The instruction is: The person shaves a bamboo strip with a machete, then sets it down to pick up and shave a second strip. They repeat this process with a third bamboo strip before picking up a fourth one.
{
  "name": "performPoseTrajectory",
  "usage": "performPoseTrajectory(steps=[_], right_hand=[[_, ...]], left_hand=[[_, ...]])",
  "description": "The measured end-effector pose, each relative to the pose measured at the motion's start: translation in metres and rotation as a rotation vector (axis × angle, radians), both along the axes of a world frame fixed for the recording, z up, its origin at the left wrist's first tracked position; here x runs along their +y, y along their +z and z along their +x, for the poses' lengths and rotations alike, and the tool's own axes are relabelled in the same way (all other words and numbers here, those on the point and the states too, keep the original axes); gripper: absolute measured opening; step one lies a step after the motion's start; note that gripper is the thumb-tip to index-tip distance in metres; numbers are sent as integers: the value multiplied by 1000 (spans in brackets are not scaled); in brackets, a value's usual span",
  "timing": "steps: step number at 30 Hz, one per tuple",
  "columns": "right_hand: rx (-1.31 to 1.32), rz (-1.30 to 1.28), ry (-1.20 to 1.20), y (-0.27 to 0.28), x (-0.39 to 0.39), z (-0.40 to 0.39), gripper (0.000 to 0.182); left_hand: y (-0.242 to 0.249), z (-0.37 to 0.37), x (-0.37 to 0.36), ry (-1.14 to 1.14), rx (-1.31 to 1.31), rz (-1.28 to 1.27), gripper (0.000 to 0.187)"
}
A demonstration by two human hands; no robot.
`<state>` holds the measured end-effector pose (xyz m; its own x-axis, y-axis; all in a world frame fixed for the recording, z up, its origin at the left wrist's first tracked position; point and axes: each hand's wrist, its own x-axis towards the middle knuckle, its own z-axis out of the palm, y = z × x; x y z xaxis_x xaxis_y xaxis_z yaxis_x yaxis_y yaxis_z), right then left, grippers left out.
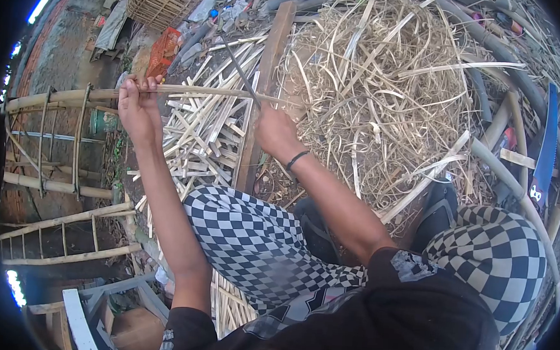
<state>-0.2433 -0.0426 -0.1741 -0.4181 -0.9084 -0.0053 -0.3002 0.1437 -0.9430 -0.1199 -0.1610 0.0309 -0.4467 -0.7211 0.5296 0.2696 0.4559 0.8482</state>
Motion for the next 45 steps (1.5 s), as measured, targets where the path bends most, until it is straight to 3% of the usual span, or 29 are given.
performPoseTrajectory(steps=[1,5,9,11,13,18,21,24,26,28,30,32,34,36,39,42,45], right_hand=[[-22,-32,21,18,7,-1,32],[-15,-167,51,69,23,12,30],[-16,-282,74,91,26,19,28],[-40,-240,28,67,8,23,27],[-87,-194,-39,25,-16,27,27],[-130,-207,12,60,-3,36,35],[7,-294,104,76,10,44,34],[-54,-116,-7,11,-18,34,31],[-8,-141,-23,2,-29,43,33],[29,-152,-44,15,-24,42,35],[69,-121,183,55,3,37,25],[107,-175,209,39,-1,43,24],[59,-80,-7,-12,-21,40,24],[35,8,-30,-55,-24,18,23],[119,36,-37,-55,-30,22,23],[115,-37,42,-9,-4,33,24],[109,-26,22,-40,-9,40,24]], left_hand=[[2,-10,9,65,9,3,29],[2,-19,15,4,62,51,31],[-1,-41,39,228,71,-6,40],[-1,-42,42,311,60,-36,44],[-4,-41,39,586,111,-31,48],[-7,-43,23,743,182,-52,48],[-9,-44,27,800,146,-49,46],[-6,-28,21,866,134,-22,46],[-9,-18,10,1000,150,39,46],[-12,-15,8,1000,101,15,46],[-11,-15,8,899,122,18,46],[-13,-14,8,891,93,20,45],[-12,-7,7,931,134,65,44],[-18,17,-6,951,136,65,43],[-18,15,-13,913,115,53,43],[-14,-2,-9,925,93,-19,44],[-10,-1,-5,928,98,34,43]])
